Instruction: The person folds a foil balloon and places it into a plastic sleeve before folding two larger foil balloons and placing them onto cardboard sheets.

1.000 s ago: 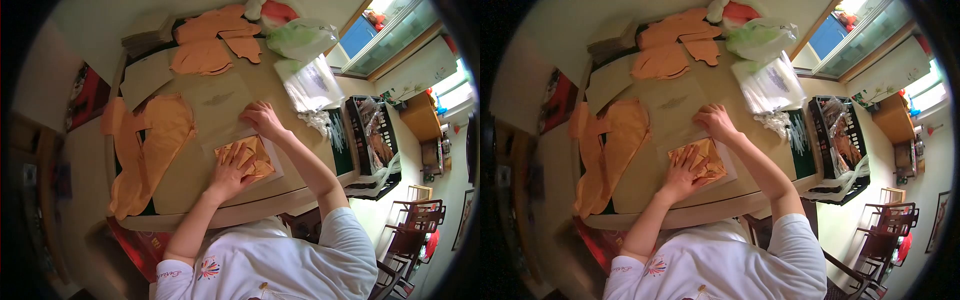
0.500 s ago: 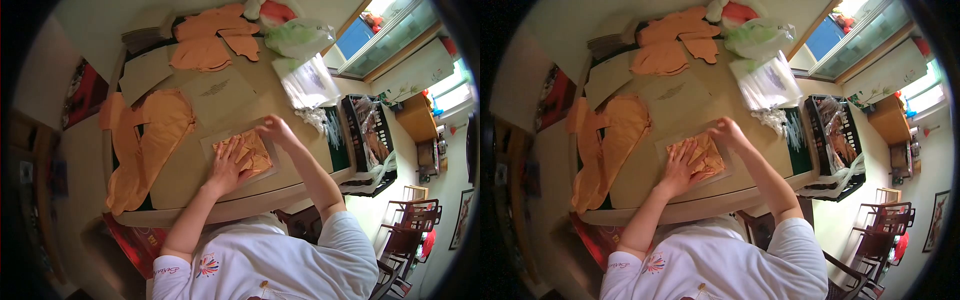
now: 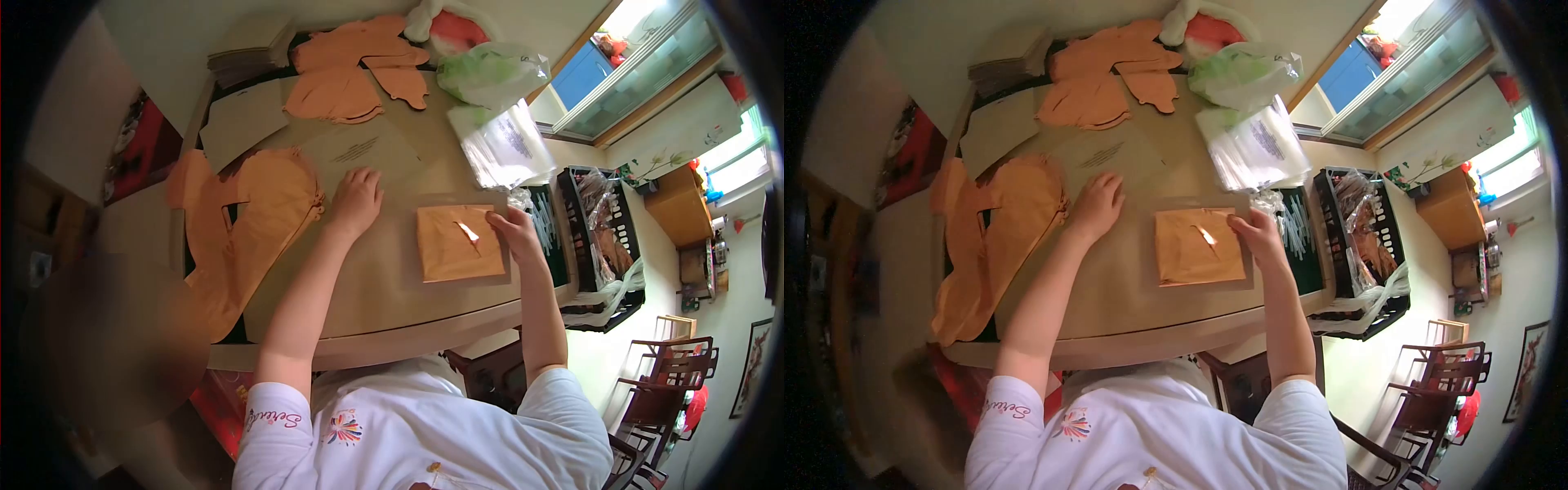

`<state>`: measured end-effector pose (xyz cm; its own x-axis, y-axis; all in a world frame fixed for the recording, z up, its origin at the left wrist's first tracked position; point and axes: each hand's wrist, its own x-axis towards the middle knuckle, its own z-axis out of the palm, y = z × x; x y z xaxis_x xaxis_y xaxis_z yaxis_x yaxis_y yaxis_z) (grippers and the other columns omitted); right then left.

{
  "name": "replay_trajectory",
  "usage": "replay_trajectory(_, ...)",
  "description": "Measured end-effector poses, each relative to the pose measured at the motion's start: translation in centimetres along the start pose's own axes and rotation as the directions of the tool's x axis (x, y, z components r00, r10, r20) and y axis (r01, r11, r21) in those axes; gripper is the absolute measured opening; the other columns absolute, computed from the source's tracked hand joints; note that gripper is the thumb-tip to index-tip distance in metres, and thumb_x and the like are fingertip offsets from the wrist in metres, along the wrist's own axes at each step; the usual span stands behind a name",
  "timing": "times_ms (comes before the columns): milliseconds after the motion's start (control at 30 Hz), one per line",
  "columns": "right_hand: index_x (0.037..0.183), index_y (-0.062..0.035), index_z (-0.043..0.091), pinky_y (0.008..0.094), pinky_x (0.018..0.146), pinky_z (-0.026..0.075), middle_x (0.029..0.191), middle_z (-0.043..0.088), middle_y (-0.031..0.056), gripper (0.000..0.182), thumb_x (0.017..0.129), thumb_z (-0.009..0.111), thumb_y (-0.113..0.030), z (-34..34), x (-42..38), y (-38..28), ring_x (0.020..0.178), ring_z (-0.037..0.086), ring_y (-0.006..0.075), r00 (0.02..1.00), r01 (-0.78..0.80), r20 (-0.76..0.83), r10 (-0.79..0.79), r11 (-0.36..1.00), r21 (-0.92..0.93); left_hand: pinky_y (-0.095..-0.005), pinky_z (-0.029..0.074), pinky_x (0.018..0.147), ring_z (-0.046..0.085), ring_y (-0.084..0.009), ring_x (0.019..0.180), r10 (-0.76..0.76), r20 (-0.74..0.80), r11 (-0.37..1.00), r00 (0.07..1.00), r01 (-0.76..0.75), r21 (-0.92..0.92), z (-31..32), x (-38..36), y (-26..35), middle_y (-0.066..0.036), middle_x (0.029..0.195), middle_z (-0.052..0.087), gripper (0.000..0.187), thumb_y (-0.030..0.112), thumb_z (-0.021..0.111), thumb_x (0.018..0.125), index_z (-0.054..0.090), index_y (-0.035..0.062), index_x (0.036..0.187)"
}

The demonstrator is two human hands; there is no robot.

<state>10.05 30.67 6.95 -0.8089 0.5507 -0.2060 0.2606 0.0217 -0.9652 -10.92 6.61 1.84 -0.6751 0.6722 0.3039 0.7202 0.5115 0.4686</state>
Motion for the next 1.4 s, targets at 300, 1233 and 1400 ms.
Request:
replay_trajectory(300,0.095,-0.001,0.066,0.0209,0.054,0.039,0.072,0.058,-0.0031,0.014,0.087,0.067,-0.012,-2.5,0.2,2.1,0.061,0.051,0.0048,0.998,-0.029,-0.049,0.031,0.998,0.055,-0.0362,0.054,0.076,0.057,-0.0264,0.1,0.131,0.115,0.896,0.985,-0.167,0.411,0.0,-1.4,1.6,-0.012,0.099,0.058,0.012,0.005,0.06,0.079,0.061,0.0021,0.091)
replay_trajectory(1233,0.112,-0.007,0.067,0.0323,0.062,0.048,0.069,0.062,0.0111,0.026,0.086,0.061,-0.009,8.6,-7.0,4.8,0.062,0.058,0.0202,0.972,0.057,-0.171,-0.162,0.866,-0.497,-0.0356,0.052,0.075,0.057,-0.023,0.092,0.154,-0.019,0.985,0.988,-0.152,0.081,0.5,-7.5,5.1,-0.005,0.091,0.055,0.036,0.002,0.062,0.079,0.064,0.0093,0.114)
replay_trajectory(1400,0.112,-0.005,0.067,0.0323,0.062,0.047,0.069,0.061,0.0146,0.028,0.086,0.06,-0.006,8.6,-7.2,4.5,0.061,0.058,0.021,0.974,0.087,-0.142,-0.176,0.871,-0.483,-0.0348,0.054,0.072,0.058,-0.022,0.091,0.205,-0.049,0.975,0.978,-0.199,0.1,1.2,-7.2,4.7,-0.004,0.091,0.056,0.035,0.005,0.064,0.078,0.065,0.0096,0.113)
